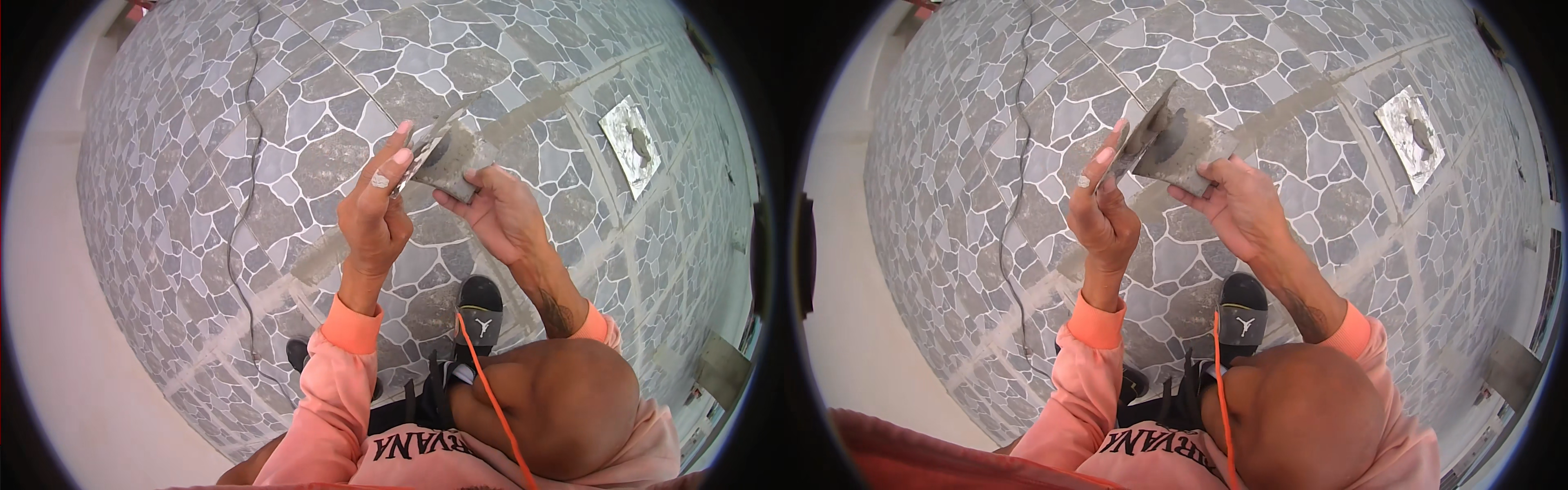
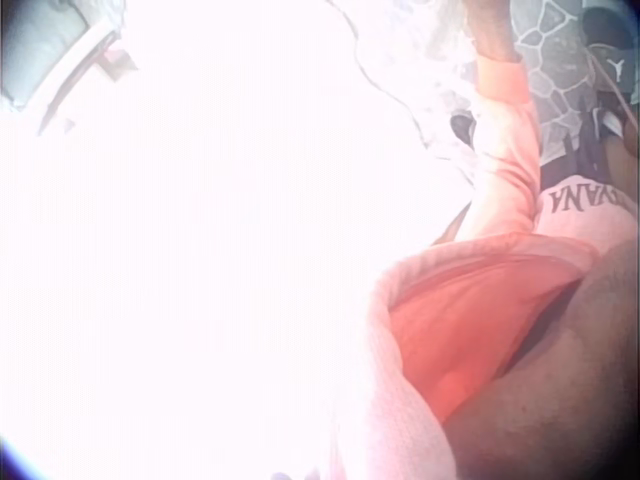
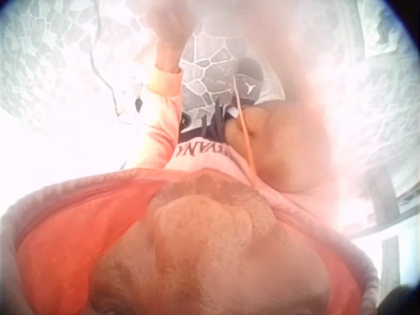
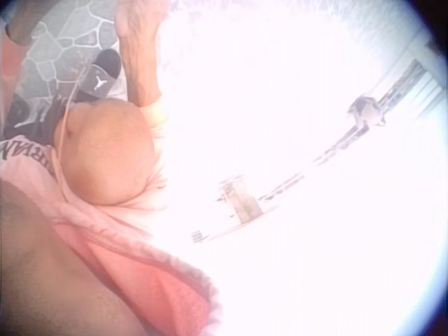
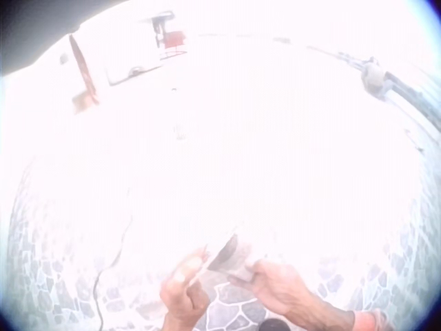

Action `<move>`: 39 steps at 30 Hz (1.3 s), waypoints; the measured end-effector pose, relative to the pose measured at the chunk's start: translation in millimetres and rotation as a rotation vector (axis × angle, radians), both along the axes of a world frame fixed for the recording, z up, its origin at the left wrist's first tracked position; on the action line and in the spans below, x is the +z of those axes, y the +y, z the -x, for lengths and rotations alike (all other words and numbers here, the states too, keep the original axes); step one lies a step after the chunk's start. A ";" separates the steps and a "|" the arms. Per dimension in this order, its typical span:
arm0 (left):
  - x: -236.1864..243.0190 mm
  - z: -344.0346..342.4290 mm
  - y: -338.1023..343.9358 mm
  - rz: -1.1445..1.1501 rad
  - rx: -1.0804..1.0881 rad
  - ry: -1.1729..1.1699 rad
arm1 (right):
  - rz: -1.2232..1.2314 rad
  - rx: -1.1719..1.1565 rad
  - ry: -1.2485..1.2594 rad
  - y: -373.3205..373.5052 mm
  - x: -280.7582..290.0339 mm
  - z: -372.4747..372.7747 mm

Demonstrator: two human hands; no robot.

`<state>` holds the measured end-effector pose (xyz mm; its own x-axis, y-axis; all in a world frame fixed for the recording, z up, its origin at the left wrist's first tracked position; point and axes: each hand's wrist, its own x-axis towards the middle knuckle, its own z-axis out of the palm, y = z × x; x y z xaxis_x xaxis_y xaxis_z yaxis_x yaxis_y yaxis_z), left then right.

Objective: The person applies grout to the spaces between floor tiles using a spatula.

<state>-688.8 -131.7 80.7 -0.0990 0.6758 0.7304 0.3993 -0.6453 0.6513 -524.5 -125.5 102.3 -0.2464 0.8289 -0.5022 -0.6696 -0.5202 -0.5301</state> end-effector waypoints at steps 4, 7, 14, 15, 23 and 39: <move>-6.3 -0.7 -1.7 0.026 -0.030 -0.008 | 0.019 -0.015 0.056 0.5 -0.5 -1.0; -9.9 0.8 -4.1 0.033 -0.019 0.062 | 0.029 -0.005 0.052 0.8 -1.9 1.8; -27.8 2.0 -11.3 0.138 -0.051 0.133 | 0.040 0.017 0.052 8.4 6.9 0.0; -28.3 3.0 -12.0 0.145 -0.017 0.108 | 0.034 0.025 0.053 8.6 9.4 1.5; -27.4 8.5 -11.4 0.161 -0.049 0.159 | 0.101 0.039 0.122 12.5 3.9 -7.0; -32.4 24.4 -5.5 0.112 -0.063 0.332 | 0.066 0.039 0.148 14.8 8.1 -25.5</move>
